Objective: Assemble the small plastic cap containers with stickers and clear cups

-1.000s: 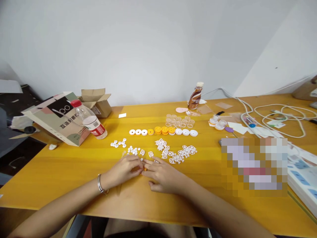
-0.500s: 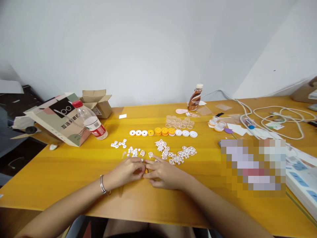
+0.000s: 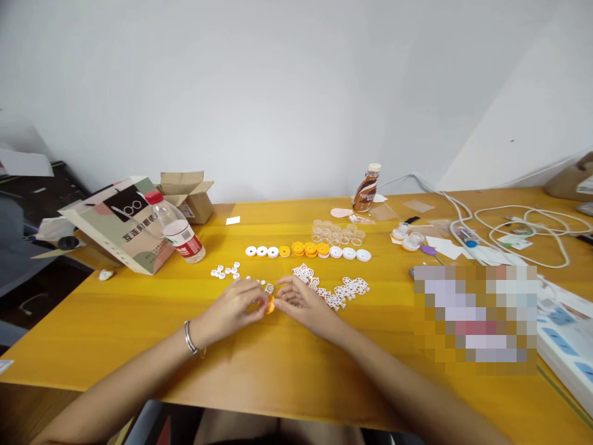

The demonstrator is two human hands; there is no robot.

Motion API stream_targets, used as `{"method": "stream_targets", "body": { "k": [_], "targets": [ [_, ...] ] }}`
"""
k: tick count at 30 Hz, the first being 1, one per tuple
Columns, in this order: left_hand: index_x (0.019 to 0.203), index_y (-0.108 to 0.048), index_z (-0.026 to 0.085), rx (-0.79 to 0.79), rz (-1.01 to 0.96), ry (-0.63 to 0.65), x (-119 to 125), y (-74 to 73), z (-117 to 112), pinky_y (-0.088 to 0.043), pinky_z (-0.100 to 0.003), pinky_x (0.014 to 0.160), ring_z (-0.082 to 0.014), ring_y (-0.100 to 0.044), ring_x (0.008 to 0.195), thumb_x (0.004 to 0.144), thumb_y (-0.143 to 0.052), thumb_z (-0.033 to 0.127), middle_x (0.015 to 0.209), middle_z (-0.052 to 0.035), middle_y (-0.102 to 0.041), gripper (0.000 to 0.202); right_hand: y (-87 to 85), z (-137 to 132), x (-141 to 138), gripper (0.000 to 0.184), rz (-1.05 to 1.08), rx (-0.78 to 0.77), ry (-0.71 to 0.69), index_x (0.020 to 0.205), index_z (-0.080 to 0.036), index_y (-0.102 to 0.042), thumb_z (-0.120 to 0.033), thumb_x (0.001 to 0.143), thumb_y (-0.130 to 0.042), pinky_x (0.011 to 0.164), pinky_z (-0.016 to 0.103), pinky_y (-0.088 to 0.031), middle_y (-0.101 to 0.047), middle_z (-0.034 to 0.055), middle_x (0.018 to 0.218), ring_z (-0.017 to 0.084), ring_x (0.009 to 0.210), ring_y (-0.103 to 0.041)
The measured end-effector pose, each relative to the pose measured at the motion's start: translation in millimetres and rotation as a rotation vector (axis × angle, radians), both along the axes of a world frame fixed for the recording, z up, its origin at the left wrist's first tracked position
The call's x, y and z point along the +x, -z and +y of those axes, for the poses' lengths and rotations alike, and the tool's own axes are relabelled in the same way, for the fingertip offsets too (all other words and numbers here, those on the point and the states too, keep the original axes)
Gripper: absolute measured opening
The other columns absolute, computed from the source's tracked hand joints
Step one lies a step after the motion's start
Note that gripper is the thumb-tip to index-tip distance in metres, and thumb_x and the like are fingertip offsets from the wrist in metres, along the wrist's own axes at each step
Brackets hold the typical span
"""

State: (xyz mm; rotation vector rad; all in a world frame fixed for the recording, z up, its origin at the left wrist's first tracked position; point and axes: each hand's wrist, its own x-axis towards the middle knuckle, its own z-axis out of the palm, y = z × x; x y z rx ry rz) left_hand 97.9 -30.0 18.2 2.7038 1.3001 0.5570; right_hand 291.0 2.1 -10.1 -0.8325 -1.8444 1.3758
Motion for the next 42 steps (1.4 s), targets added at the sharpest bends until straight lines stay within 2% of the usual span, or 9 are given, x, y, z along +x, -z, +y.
{"method": "stream_targets", "body": {
  "k": [4, 9, 14, 17, 21, 24, 27, 34, 42],
  "targets": [
    [0.080, -0.056, 0.017, 0.059, -0.020, -0.010, -2.9, -20.8, 12.5, -0.037, -0.026, 0.069, -0.0121, -0.051, 0.072, 0.081, -0.048, 0.028, 0.075, -0.0007, -0.057, 0.014, -9.0, 6.0, -17.0, 0.035, 0.185, -0.164, -0.134, 0.106, -0.023, -0.043, -0.029, 0.074, -0.057, 0.078, 0.029, -0.045, -0.059, 0.0000, 0.084, 0.011, 0.077, -0.058],
    [0.087, -0.057, 0.019, 0.048, -0.087, 0.016, -5.6, -27.6, 22.1, -0.037, -0.027, 0.073, -0.0131, -0.052, 0.077, 0.081, -0.048, 0.028, 0.081, -0.0021, -0.058, 0.015, -9.1, 16.5, -23.4, 0.028, 0.246, -0.248, -0.051, 0.091, -0.019, -0.053, -0.032, 0.068, -0.062, 0.076, 0.030, -0.045, -0.061, 0.0012, 0.083, 0.012, 0.074, -0.059],
    [0.087, -0.057, 0.018, -0.142, -0.147, -0.064, -27.3, -18.9, 20.5, -0.039, -0.024, 0.070, -0.0130, -0.053, 0.076, 0.081, -0.047, 0.028, 0.082, -0.0027, -0.058, 0.016, 9.1, 21.4, -12.9, 0.029, 0.149, -0.311, 0.043, 0.086, -0.018, -0.059, -0.036, 0.065, -0.064, 0.078, 0.032, -0.045, -0.062, 0.0019, 0.079, 0.014, 0.075, -0.060],
    [0.078, -0.059, 0.017, -0.330, -0.032, -0.081, -40.9, -5.0, 19.6, -0.039, -0.022, 0.066, -0.0123, -0.052, 0.070, 0.075, -0.054, 0.031, 0.075, -0.0011, -0.058, 0.014, 18.2, 23.4, -8.6, 0.031, 0.121, -0.295, 0.051, 0.089, -0.018, -0.059, -0.036, 0.064, -0.065, 0.078, 0.032, -0.045, -0.062, 0.0022, 0.081, 0.014, 0.076, -0.060],
    [0.079, -0.059, 0.017, -0.433, 0.005, -0.130, -46.1, 13.5, 19.8, -0.039, -0.020, 0.062, -0.0114, -0.052, 0.068, 0.072, -0.058, 0.028, 0.076, -0.0009, -0.058, 0.013, 22.7, 22.6, -7.8, 0.035, 0.096, -0.267, 0.008, 0.095, -0.019, -0.057, -0.035, 0.064, -0.065, 0.078, 0.032, -0.046, -0.063, 0.0040, 0.088, 0.015, 0.079, -0.060],
    [0.078, -0.059, 0.016, -0.425, 0.009, -0.125, -44.6, 17.5, 18.6, -0.039, -0.019, 0.063, -0.0106, -0.053, 0.066, 0.074, -0.053, 0.021, 0.076, -0.0010, -0.060, 0.008, 22.4, 19.2, -7.9, 0.037, 0.092, -0.262, -0.010, 0.098, -0.020, -0.057, -0.035, 0.065, -0.064, 0.080, 0.033, -0.046, -0.063, 0.0054, 0.094, 0.016, 0.084, -0.060],
    [0.076, -0.061, 0.016, -0.359, -0.013, -0.111, -39.6, 13.0, 15.3, -0.040, -0.020, 0.065, -0.0107, -0.054, 0.067, 0.077, -0.049, 0.018, 0.074, -0.0013, -0.061, 0.012, 21.9, 15.7, -8.5, 0.037, 0.093, -0.245, -0.019, 0.100, -0.021, -0.056, -0.034, 0.067, -0.063, 0.085, 0.034, -0.044, -0.062, 0.0059, 0.098, 0.016, 0.090, -0.059],
    [0.084, -0.061, 0.017, -0.341, -0.419, -0.097, -5.1, 6.9, 9.2, -0.043, -0.021, 0.067, -0.0105, -0.056, 0.070, 0.081, -0.047, 0.024, 0.078, -0.0011, -0.064, 0.016, 22.8, 9.1, -12.7, 0.033, 0.164, -0.217, -0.028, 0.101, -0.022, -0.055, -0.031, 0.069, -0.062, 0.089, 0.037, -0.043, -0.059, 0.0065, 0.107, 0.017, 0.096, -0.057],
    [0.077, -0.063, 0.018, -0.271, -0.412, -0.209, 4.8, 16.7, 9.0, -0.041, -0.024, 0.064, -0.0118, -0.050, 0.070, 0.077, -0.052, 0.024, 0.074, -0.0014, -0.054, 0.013, 17.6, 2.3, -17.7, 0.031, 0.200, -0.252, 0.026, 0.095, -0.021, -0.056, -0.032, 0.067, -0.064, 0.088, 0.037, -0.043, -0.062, 0.0060, 0.100, 0.018, 0.093, -0.058]
  ]
}}
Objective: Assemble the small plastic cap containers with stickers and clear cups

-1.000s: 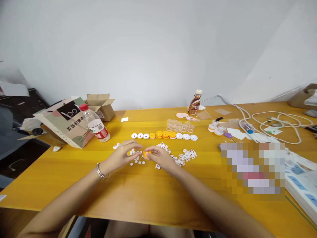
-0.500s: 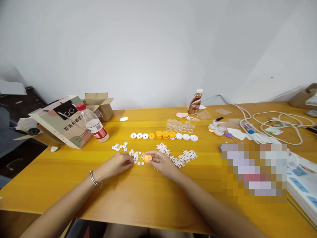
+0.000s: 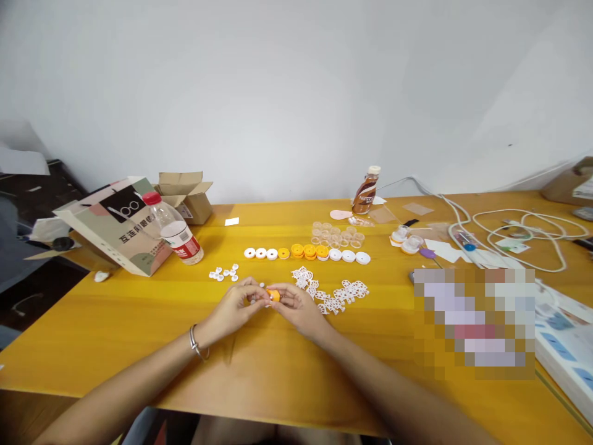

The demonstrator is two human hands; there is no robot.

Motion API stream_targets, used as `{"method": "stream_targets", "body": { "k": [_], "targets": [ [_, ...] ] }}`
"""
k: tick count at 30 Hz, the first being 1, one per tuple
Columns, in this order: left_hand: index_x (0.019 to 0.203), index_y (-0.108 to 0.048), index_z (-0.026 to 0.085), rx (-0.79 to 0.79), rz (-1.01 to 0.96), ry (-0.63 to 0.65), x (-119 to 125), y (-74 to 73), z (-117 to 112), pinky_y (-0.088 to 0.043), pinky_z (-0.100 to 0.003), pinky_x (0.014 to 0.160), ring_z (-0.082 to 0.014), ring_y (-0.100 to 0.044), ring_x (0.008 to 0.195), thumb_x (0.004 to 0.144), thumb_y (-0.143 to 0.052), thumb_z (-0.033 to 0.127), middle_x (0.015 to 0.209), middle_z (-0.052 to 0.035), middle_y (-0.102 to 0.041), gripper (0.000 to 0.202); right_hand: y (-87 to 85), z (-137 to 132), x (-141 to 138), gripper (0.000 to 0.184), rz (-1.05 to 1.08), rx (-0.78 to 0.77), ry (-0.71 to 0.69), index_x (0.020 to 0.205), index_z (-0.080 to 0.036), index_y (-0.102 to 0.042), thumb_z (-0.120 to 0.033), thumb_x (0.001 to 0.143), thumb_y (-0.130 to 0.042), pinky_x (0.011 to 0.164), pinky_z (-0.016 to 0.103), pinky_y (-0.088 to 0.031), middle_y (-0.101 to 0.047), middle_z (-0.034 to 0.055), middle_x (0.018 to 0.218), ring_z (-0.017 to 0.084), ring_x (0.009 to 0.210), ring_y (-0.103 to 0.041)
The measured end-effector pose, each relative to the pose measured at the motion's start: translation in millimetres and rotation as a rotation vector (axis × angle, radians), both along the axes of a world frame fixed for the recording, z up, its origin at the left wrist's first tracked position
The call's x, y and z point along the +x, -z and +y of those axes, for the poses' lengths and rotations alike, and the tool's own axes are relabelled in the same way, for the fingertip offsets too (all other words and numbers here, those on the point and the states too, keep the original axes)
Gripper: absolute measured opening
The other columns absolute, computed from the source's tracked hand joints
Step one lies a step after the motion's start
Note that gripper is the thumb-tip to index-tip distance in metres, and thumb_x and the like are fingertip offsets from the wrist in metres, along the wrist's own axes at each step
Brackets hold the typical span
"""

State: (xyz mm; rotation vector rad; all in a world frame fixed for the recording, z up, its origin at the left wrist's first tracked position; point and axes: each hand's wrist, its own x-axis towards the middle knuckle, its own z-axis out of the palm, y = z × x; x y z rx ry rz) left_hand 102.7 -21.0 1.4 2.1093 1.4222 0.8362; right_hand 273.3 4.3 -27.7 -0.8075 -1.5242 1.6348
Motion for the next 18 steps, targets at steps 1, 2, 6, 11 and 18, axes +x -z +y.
{"method": "stream_targets", "body": {
  "k": [1, 2, 6, 11, 18],
  "targets": [
    [0.077, -0.063, 0.018, 0.000, -0.003, -0.009, 0.1, 1.8, 0.3, -0.041, -0.024, 0.063, -0.0117, -0.049, 0.069, 0.077, -0.053, 0.025, 0.073, -0.0011, -0.053, 0.012, -0.2, -0.6, -0.8, 0.031, 0.004, -0.004, 0.008, 0.094, -0.021, -0.056, -0.032, 0.067, -0.064, 0.088, 0.037, -0.043, -0.063, 0.0057, 0.098, 0.018, 0.093, -0.059],
    [0.076, -0.063, 0.017, 0.003, -0.010, -0.018, 0.3, 3.5, 0.6, -0.040, -0.024, 0.063, -0.0117, -0.049, 0.069, 0.076, -0.053, 0.025, 0.072, -0.0009, -0.053, 0.012, -0.3, -1.3, -1.6, 0.030, 0.006, -0.005, 0.017, 0.093, -0.021, -0.057, -0.033, 0.066, -0.064, 0.088, 0.037, -0.044, -0.063, 0.0053, 0.097, 0.017, 0.092, -0.059],
    [0.074, -0.061, 0.016, 0.006, -0.058, -0.028, 0.3, 4.6, 2.3, -0.041, -0.024, 0.064, -0.0119, -0.049, 0.070, 0.076, -0.054, 0.025, 0.073, -0.0014, -0.053, 0.012, 0.2, -3.1, -4.0, 0.027, 0.001, -0.005, 0.069, 0.088, -0.020, -0.057, -0.033, 0.065, -0.065, 0.086, 0.035, -0.045, -0.064, 0.0039, 0.093, 0.017, 0.088, -0.060],
    [0.077, -0.062, 0.016, -0.017, -0.032, 0.080, -14.9, -4.1, 4.1, -0.042, -0.023, 0.068, -0.0113, -0.052, 0.072, 0.078, -0.052, 0.025, 0.076, -0.0019, -0.056, 0.013, 3.7, -0.7, -2.8, 0.028, -0.025, 0.010, 0.118, 0.088, -0.020, -0.056, -0.035, 0.066, -0.064, 0.084, 0.035, -0.044, -0.063, 0.0046, 0.092, 0.017, 0.087, -0.059],
    [0.081, -0.059, 0.017, 0.043, 0.249, 0.188, -25.1, 8.7, 5.9, -0.041, -0.023, 0.071, -0.0123, -0.052, 0.078, 0.079, -0.052, 0.021, 0.081, -0.0019, -0.057, 0.009, 3.5, -0.1, -1.1, 0.026, -0.063, 0.048, 0.153, 0.087, -0.020, -0.053, -0.035, 0.067, -0.062, 0.084, 0.034, -0.044, -0.061, 0.0038, 0.090, 0.015, 0.085, -0.058]
  ]
}}
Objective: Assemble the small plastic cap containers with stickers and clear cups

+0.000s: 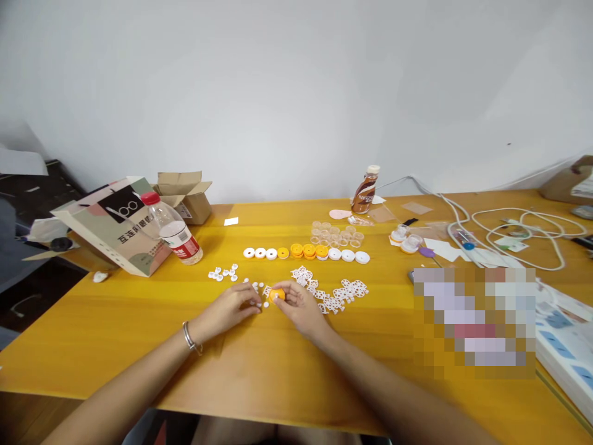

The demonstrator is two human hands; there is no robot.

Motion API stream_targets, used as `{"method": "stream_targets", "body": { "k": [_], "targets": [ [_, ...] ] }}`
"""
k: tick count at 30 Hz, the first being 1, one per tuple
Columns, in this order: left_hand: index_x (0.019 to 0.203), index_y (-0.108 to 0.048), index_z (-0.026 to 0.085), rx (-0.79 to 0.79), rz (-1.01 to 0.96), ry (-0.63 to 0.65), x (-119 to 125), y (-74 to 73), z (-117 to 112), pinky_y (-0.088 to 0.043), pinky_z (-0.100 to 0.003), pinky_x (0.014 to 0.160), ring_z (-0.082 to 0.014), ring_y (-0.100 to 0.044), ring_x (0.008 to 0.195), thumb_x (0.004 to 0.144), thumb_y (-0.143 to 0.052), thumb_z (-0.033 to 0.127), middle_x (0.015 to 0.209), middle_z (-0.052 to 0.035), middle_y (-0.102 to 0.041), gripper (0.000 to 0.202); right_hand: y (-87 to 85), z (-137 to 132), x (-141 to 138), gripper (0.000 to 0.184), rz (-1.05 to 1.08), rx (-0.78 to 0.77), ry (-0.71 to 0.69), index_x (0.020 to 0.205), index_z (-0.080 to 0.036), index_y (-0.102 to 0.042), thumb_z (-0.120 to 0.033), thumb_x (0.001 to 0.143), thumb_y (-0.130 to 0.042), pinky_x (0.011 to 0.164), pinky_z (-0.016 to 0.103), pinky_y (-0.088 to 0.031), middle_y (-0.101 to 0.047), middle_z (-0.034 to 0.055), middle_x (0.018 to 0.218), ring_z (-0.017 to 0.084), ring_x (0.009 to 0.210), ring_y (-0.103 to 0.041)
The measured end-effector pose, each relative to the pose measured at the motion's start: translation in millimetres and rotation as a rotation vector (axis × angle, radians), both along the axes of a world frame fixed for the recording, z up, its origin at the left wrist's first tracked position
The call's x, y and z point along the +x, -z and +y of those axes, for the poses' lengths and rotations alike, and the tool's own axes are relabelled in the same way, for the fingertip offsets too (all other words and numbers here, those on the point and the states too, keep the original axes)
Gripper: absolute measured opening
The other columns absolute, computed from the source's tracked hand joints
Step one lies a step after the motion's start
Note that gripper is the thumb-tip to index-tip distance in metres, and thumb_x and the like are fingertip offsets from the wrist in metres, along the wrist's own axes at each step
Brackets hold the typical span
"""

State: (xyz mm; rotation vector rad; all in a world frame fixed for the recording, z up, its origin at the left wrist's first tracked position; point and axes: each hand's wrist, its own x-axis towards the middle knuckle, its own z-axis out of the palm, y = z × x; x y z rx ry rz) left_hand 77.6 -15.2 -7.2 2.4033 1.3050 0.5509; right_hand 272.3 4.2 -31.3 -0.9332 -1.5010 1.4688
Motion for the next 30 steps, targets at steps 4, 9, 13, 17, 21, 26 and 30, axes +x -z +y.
{"method": "stream_targets", "body": {
  "k": [4, 9, 13, 17, 21, 26, 30],
  "targets": [
    [0.079, -0.058, 0.016, 0.019, 0.029, -0.012, 5.0, 6.0, 1.5, -0.042, -0.022, 0.069, -0.0120, -0.052, 0.075, 0.080, -0.051, 0.021, 0.078, -0.0018, -0.057, 0.009, -2.6, -2.3, -0.4, 0.025, -0.037, 0.012, -0.005, 0.086, -0.021, -0.053, -0.036, 0.068, -0.061, 0.081, 0.034, -0.045, -0.061, 0.0029, 0.085, 0.015, 0.082, -0.058],
    [0.079, -0.058, 0.016, 0.076, 0.107, -0.013, 6.7, 5.5, -1.0, -0.042, -0.024, 0.071, -0.0131, -0.053, 0.077, 0.083, -0.044, 0.021, 0.078, -0.0032, -0.057, 0.016, -3.8, -3.6, -0.6, 0.023, -0.077, 0.012, -0.011, 0.086, -0.020, -0.054, -0.035, 0.069, -0.060, 0.080, 0.034, -0.045, -0.061, 0.0032, 0.085, 0.016, 0.083, -0.059],
    [0.076, -0.056, 0.015, 0.191, 0.298, -0.002, 7.3, 6.8, -4.7, -0.041, -0.026, 0.068, -0.0149, -0.053, 0.073, 0.085, -0.039, 0.021, 0.073, -0.0044, -0.055, 0.020, -5.7, -5.3, -1.2, 0.022, -0.093, 0.021, -0.009, 0.085, -0.021, -0.055, -0.035, 0.068, -0.060, 0.080, 0.035, -0.046, -0.062, 0.0031, 0.083, 0.017, 0.082, -0.059],
    [0.076, -0.052, 0.013, 0.327, 0.496, 0.018, 9.5, 8.4, -9.6, -0.041, -0.030, 0.066, -0.0170, -0.051, 0.070, 0.086, -0.035, 0.014, 0.074, -0.0072, -0.053, 0.020, -6.3, -8.0, -2.4, 0.021, -0.088, 0.019, -0.020, 0.083, -0.021, -0.056, -0.034, 0.067, -0.061, 0.081, 0.035, -0.046, -0.063, 0.0032, 0.084, 0.017, 0.082, -0.060],
    [0.079, -0.052, 0.013, 0.414, 0.475, 0.032, 10.4, 8.0, -12.7, -0.040, -0.032, 0.067, -0.0178, -0.052, 0.071, 0.087, -0.032, 0.014, 0.075, -0.0080, -0.054, 0.021, -5.5, -9.0, -2.2, 0.021, -0.087, 0.022, -0.028, 0.083, -0.021, -0.056, -0.034, 0.066, -0.062, 0.081, 0.036, -0.046, -0.063, 0.0038, 0.086, 0.017, 0.082, -0.059],
    [0.088, -0.057, 0.017, 0.450, 0.312, 0.015, 8.9, 8.9, -12.9, -0.041, -0.030, 0.067, -0.0143, -0.055, 0.066, 0.087, -0.035, 0.018, 0.069, -0.0041, -0.059, 0.021, -5.5, -6.5, -0.7, 0.023, -0.068, 0.001, -0.054, 0.084, -0.021, -0.056, -0.035, 0.068, -0.061, 0.082, 0.036, -0.045, -0.063, 0.0035, 0.085, 0.017, 0.083, -0.060],
    [0.091, -0.059, 0.020, 0.269, 0.059, -0.029, 7.1, 5.6, -12.2, -0.045, -0.025, 0.067, -0.0112, -0.059, 0.065, 0.083, -0.043, 0.022, 0.074, -0.0017, -0.065, 0.018, -5.2, -2.9, 1.5, 0.025, -0.016, -0.013, -0.084, 0.091, -0.022, -0.055, -0.034, 0.070, -0.060, 0.087, 0.036, -0.043, -0.062, 0.0043, 0.095, 0.017, 0.091, -0.058]
  ]
}}
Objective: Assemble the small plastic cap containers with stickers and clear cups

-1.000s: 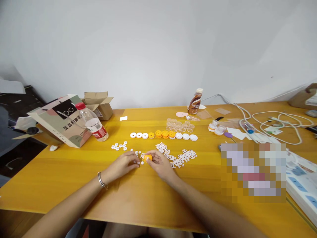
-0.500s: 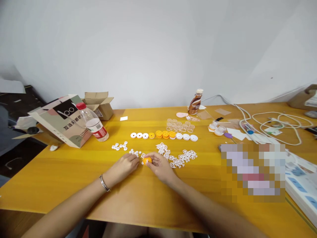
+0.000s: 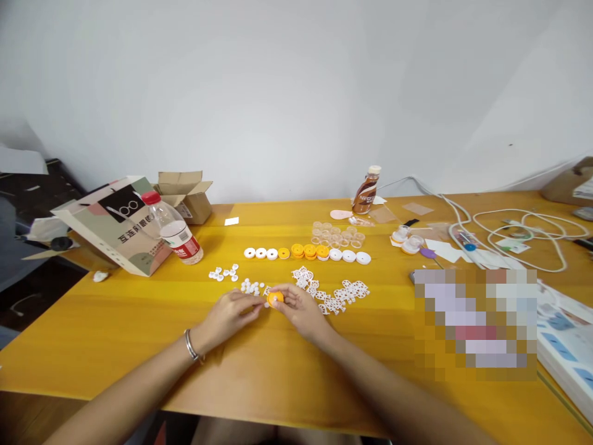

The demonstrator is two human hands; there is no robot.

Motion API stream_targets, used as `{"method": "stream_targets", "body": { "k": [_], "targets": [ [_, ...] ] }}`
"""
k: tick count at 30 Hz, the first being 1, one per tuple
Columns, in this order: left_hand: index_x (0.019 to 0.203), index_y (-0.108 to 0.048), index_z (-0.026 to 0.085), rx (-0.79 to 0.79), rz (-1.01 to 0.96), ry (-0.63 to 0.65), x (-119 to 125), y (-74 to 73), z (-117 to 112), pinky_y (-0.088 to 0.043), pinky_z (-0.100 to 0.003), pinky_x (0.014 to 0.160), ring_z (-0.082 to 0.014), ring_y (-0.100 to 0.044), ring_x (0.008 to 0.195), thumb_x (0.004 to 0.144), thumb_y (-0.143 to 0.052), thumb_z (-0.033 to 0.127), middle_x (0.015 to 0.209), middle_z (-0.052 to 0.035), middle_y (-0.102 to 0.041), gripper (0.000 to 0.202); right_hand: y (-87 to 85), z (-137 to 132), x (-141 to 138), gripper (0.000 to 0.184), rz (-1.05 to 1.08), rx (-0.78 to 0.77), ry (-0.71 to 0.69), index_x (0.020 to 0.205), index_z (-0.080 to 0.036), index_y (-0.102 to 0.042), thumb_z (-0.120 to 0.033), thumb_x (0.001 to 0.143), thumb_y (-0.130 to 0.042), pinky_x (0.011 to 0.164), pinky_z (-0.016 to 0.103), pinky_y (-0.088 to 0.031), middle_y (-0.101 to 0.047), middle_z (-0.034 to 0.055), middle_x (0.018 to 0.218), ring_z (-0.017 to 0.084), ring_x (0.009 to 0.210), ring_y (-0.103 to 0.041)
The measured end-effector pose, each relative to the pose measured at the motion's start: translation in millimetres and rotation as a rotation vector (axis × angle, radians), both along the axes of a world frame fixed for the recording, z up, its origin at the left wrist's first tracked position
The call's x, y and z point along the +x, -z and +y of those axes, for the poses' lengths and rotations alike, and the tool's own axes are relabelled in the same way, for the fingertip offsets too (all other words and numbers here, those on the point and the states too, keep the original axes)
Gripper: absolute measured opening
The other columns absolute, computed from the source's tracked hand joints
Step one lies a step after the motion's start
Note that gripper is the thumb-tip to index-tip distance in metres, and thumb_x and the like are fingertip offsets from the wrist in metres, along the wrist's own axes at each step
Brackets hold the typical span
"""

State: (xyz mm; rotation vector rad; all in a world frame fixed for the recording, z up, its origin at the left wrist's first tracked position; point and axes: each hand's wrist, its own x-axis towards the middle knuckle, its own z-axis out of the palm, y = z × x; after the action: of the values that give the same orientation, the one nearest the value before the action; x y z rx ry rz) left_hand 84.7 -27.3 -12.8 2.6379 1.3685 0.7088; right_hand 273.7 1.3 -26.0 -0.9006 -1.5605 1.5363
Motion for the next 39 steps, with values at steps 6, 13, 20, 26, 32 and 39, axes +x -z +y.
{"method": "stream_targets", "body": {
  "k": [6, 13, 20, 26, 32, 39],
  "targets": [
    [0.088, -0.061, 0.017, -0.202, -0.352, -0.029, 0.1, -12.3, 1.7, -0.047, -0.023, 0.073, -0.0109, -0.060, 0.076, 0.080, -0.049, 0.024, 0.085, -0.0026, -0.066, 0.016, -3.7, 2.0, 2.7, 0.023, 0.012, 0.012, -0.047, 0.094, -0.022, -0.054, -0.032, 0.073, -0.057, 0.090, 0.034, -0.041, -0.060, 0.0047, 0.100, 0.016, 0.095, -0.056],
    [0.100, -0.057, 0.018, -0.237, -0.526, -0.051, 9.4, -11.5, 0.7, -0.047, -0.024, 0.073, -0.0120, -0.059, 0.076, 0.080, -0.050, 0.026, 0.085, -0.0030, -0.065, 0.023, -0.6, 0.0, 0.8, 0.030, 0.004, -0.024, -0.081, 0.097, -0.022, -0.049, -0.032, 0.071, -0.060, 0.082, 0.033, -0.044, -0.058, 0.0030, 0.091, 0.015, 0.086, -0.058],
    [0.078, -0.064, 0.017, -0.316, -0.611, -0.080, 14.2, -14.1, 5.2, -0.044, -0.025, 0.073, -0.0137, -0.057, 0.076, 0.076, -0.055, 0.024, 0.081, -0.0037, -0.064, 0.011, -0.6, -3.5, -3.7, 0.035, 0.013, -0.072, -0.043, 0.094, -0.023, -0.047, -0.034, 0.066, -0.064, 0.074, 0.030, -0.045, -0.057, -0.0021, 0.075, 0.012, 0.072, -0.059],
    [0.074, -0.065, 0.018, -0.378, -0.635, -0.069, 15.5, -6.9, 9.7, -0.041, -0.029, 0.081, -0.0152, -0.055, 0.085, 0.074, -0.058, 0.022, 0.087, -0.0052, -0.060, 0.008, -6.2, -6.8, -6.2, 0.039, 0.026, -0.118, -0.020, 0.092, -0.022, -0.044, -0.032, 0.062, -0.067, 0.072, 0.029, -0.045, -0.058, -0.0029, 0.071, 0.011, 0.067, -0.058],
    [0.071, -0.065, 0.018, -0.390, -0.625, -0.115, 17.9, -5.1, 8.5, -0.040, -0.030, 0.081, -0.0162, -0.055, 0.086, 0.070, -0.062, 0.024, 0.087, -0.0053, -0.060, 0.007, -2.7, -6.8, -6.1, 0.037, 0.021, -0.081, -0.003, 0.090, -0.022, -0.046, -0.031, 0.062, -0.067, 0.072, 0.030, -0.046, -0.058, -0.0028, 0.071, 0.011, 0.066, -0.058],
    [0.073, -0.059, 0.015, -0.412, -0.660, -0.118, 20.0, -3.1, 7.1, -0.043, -0.025, 0.072, -0.0129, -0.057, 0.074, 0.073, -0.057, 0.025, 0.075, -0.0030, -0.063, 0.010, 3.6, -5.3, -5.7, 0.030, 0.023, -0.027, -0.025, 0.089, -0.021, -0.046, -0.030, 0.066, -0.064, 0.074, 0.030, -0.046, -0.059, -0.0010, 0.075, 0.012, 0.072, -0.060]
  ]
}}
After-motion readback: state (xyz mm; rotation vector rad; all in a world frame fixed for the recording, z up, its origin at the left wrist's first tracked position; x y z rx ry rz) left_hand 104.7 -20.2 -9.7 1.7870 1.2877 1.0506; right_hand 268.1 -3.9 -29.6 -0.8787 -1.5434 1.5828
